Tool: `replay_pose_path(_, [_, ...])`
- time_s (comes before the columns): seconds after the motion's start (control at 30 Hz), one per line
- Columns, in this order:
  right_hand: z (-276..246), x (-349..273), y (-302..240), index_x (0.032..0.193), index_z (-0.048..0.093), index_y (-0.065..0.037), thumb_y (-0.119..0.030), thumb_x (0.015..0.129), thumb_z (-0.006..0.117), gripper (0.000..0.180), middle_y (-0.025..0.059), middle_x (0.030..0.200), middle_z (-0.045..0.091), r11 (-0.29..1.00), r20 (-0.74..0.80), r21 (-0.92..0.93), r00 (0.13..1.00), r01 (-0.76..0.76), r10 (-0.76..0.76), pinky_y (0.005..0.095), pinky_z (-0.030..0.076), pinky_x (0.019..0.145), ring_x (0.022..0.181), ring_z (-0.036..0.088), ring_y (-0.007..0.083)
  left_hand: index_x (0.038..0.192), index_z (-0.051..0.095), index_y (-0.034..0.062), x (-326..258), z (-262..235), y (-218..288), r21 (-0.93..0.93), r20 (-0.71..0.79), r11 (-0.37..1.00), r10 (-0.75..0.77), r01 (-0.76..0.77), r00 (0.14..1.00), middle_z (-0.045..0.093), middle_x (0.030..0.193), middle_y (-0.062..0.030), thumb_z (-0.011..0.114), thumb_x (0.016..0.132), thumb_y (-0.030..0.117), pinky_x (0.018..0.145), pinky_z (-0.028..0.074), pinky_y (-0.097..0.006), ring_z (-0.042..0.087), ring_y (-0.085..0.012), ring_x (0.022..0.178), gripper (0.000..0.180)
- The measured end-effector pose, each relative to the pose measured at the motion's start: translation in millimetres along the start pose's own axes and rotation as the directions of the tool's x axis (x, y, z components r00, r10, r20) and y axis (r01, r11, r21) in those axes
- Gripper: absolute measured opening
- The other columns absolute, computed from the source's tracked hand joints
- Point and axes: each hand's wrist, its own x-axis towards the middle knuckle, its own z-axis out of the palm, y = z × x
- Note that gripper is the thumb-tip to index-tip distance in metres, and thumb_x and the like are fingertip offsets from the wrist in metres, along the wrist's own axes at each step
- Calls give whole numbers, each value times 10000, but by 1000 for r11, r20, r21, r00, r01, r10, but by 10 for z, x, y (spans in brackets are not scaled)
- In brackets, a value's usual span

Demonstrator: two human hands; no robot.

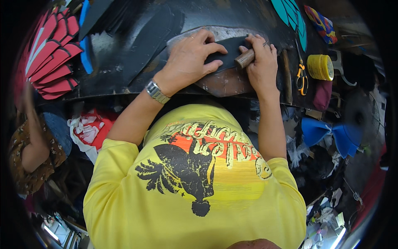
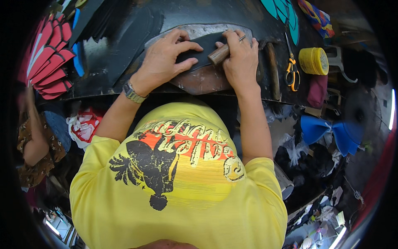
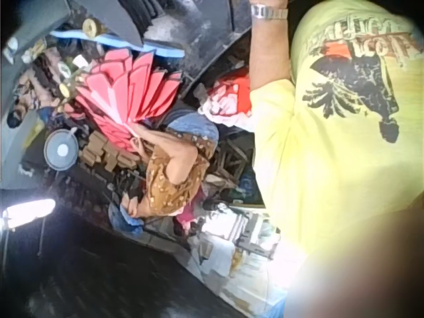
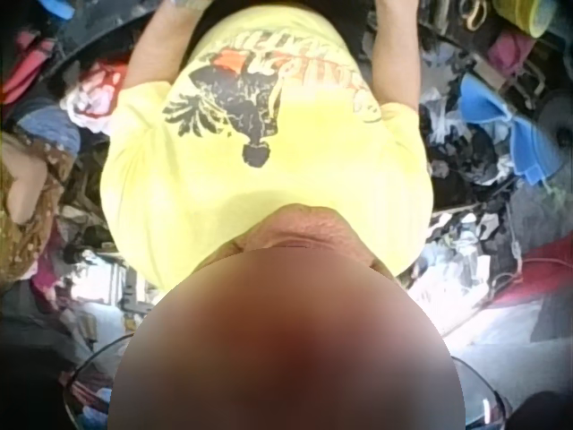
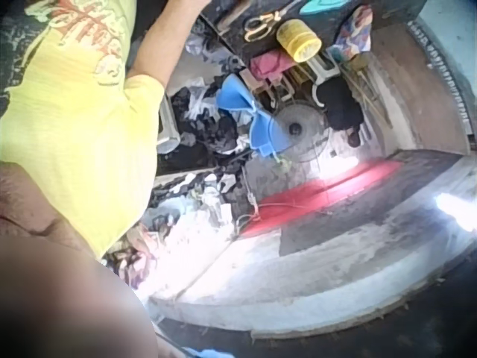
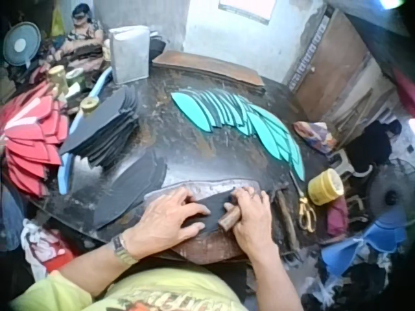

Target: The person uses a small knife to cut the edges of teal and black foam pieces on a workbench. They then use scissors to trim the edges of black foam pieces. The person stacks the finished pieces on the table.

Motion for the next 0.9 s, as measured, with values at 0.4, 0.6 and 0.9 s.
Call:
replay_pose_path(0.4, [100, -87, 78, 1212, 647, -47, -112, 915, 730, 316, 156, 1129, 695, 824, -57, 517, 952, -231, 302, 355, 512, 919, 1044, 674, 298, 1099, 734, 63, -81, -630, -3, -297, -123, 947, -163, 121, 979, 716, 1011, -99, 678, 920, 54, 844, 527, -312, 690, -234, 945, 188])
replay_pose_path(0.6, [119, -61, 98, 1205, 650, -55, -99, 903, 736, 317, 174, 1072, 681, 867, -87, 453, 957, -210, 277, 370, 513, 872, 987, 666, 325, 1218, 708, 27, 62, -1799, -714, -236, -373, 954, -263, 183, 890, 714, 1178, -48, 598, 1007, 103, 973, 475, -246, 634, -116, 1095, 250])
replay_pose_path(0.9, [34, -40, 12, 1194, 646, -60, -90, 893, 740, 317, 175, 1036, 658, 890, -98, 421, 967, -172, 234, 378, 506, 841, 948, 646, 341, 1158, 751, 124, 149, -2093, -1368, 231, -360, 863, -353, 449, 864, 704, 1161, -154, 774, 865, 377, 931, 520, -366, 676, -282, 1077, 387])
